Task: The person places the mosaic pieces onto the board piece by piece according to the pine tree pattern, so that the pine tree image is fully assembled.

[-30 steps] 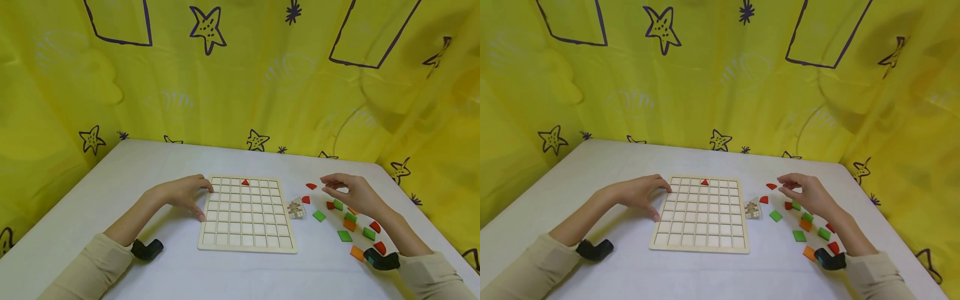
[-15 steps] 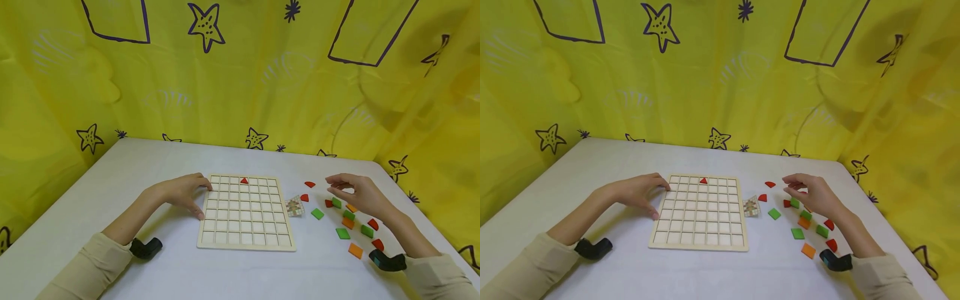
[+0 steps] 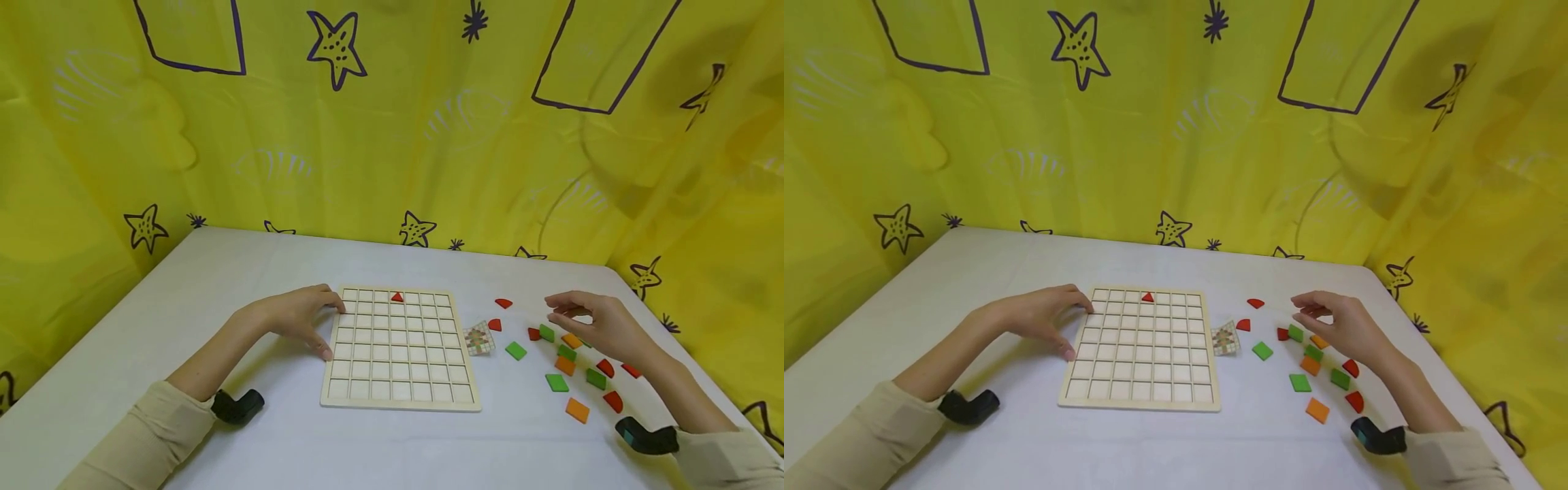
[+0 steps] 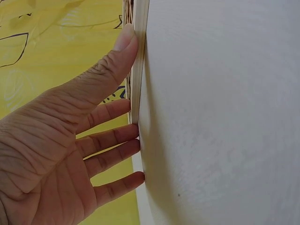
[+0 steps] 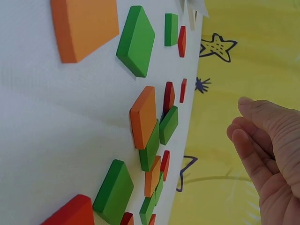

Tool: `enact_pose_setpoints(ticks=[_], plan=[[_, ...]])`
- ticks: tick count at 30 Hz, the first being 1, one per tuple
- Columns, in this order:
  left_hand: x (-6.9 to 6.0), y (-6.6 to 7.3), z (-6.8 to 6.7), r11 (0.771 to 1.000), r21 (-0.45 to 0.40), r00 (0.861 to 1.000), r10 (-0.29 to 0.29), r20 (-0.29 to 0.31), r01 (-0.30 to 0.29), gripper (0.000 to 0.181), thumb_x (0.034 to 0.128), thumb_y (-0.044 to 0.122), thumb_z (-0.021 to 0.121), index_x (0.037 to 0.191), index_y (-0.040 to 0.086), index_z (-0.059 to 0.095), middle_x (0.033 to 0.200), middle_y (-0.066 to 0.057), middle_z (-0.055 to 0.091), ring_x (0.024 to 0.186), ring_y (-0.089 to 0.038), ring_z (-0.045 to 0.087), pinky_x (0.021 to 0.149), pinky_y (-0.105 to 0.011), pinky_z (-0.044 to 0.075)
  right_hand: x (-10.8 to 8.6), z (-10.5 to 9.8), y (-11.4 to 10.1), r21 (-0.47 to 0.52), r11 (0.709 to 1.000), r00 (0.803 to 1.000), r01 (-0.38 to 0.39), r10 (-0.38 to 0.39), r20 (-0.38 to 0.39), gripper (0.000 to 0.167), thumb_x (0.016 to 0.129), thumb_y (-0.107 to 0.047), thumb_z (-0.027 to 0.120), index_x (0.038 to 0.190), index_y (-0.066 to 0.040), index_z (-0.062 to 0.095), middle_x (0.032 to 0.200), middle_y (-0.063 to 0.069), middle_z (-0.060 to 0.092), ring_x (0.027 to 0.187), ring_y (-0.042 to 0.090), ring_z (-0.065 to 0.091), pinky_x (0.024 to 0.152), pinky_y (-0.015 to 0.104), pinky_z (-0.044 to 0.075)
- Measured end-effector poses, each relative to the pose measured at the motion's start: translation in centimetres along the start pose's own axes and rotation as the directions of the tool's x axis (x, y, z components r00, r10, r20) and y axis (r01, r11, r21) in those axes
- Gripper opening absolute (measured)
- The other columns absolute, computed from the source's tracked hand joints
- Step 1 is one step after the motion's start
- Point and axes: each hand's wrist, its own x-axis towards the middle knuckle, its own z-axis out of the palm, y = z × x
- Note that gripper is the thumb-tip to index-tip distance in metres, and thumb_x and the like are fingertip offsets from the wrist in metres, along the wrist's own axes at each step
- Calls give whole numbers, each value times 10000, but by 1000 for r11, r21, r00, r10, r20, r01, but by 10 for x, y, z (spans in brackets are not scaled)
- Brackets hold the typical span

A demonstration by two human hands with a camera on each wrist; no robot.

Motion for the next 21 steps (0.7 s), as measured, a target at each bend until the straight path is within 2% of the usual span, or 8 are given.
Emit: enact_pose_setpoints(ticks=[4,12,21], plan=[[0,-1,0,1000,15,1000,-1,3,1,794,694,438,944,1315,75,607,1363,-117,553,1275,-300,527,1114,-496,418,-1,2,0,8,1000,1000,-4,4,4,307,834,68,787,1125,-12,733,1004,93,760,861,1,662,782,65,504],[-7,-5,-1,1000,23,1000,-5,-8,5,797,693,457,939,1306,72,605,1343,-118,563,1261,-315,529,1101,-524,418,8,4,-2,31,999,1000,-11,10,26,283,865,52,768,1138,-11,731,1040,113,757,883,65,680,802,118,538],[1,0,0,999,10,999,41,-4,-41,794,690,478,934,1290,73,607,1337,-121,568,1249,-322,533,1094,-539,418,-6,-4,-2,29,997,997,-72,71,33,274,868,53,764,1135,6,727,1038,108,758,887,53,676,794,131,545]])
